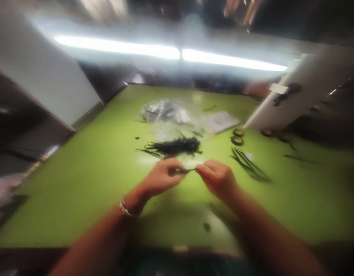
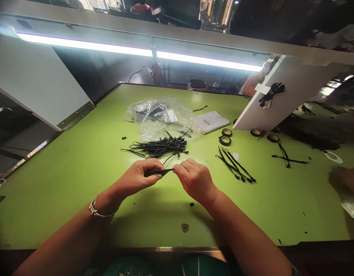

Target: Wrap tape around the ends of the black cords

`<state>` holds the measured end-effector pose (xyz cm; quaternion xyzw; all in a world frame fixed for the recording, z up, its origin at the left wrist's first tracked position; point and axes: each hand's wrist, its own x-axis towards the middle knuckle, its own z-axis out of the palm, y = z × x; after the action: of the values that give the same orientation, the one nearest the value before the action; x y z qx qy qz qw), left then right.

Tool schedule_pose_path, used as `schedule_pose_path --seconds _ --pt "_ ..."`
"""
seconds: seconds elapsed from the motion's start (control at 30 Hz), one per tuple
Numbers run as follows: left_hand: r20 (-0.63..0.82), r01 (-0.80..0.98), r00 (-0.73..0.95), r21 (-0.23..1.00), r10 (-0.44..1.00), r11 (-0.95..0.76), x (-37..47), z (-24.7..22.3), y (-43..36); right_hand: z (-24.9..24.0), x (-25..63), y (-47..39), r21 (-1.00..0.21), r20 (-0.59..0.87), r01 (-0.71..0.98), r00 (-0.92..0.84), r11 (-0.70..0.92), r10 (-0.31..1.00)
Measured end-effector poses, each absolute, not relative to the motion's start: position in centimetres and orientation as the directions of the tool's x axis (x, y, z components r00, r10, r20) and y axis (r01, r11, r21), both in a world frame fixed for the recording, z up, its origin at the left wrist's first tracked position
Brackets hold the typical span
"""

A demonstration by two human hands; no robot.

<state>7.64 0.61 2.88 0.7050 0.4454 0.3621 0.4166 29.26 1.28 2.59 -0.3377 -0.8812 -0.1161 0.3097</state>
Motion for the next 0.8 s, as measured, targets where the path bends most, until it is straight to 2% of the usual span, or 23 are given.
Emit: schedule_pose_path --seconds 0.1,0.2,0.23,0.3,0.4,0.47,0.53,0.63,0.73,0.8 --pt "0.2 0.358 0.237 0.892 0.951 -0.277 8.3 2.3 0.4 1.8 28.7 1.1 0.036 0.668 0.661 -0.574 0.749 0.474" --pt "0.296 0.355 0.165 0.872 0.941 -0.337 8.8 1.5 0.3 1.2 28.2 1.0 -0.016 0.667 0.669 -0.546 0.743 0.506" --pt "0.325 0.355 0.17 0.86 0.93 -0.366 8.8 1.2 0.3 1.1 28.1 1.0 -0.073 0.653 0.667 -0.53 0.742 0.541" --pt "0.376 0.369 0.206 0.825 0.904 -0.427 8.7 0.9 0.3 1.2 28.0 1.0 -0.26 0.588 0.631 -0.496 0.731 0.638" --pt "0.437 0.391 0.273 0.764 0.857 -0.514 8.5 0.7 0.2 1.5 28.0 1.1 -0.557 0.37 0.546 -0.512 0.626 0.775" --pt "0.449 0.398 0.298 0.744 0.842 -0.537 8.4 0.8 0.2 1.7 28.0 1.2 -0.659 0.231 0.517 -0.552 0.546 0.801" --pt "0.436 0.392 0.304 0.754 0.847 -0.528 8.4 0.9 0.2 1.9 28.1 1.2 -0.717 0.174 0.481 -0.578 0.505 0.798" --pt "0.374 0.341 0.333 0.808 0.866 -0.48 8.3 1.4 0.3 2.1 28.2 1.4 -0.77 0.207 0.424 -0.541 0.477 0.815" --pt "0.251 0.269 0.387 0.89 0.888 -0.369 8.2 1.9 0.3 2.6 28.5 1.5 -0.747 0.305 0.415 -0.479 0.519 0.823" --pt "0.144 0.221 0.349 0.948 0.926 -0.23 8.1 2.0 0.3 2.8 28.6 1.5 -0.705 0.371 0.434 -0.449 0.561 0.813"
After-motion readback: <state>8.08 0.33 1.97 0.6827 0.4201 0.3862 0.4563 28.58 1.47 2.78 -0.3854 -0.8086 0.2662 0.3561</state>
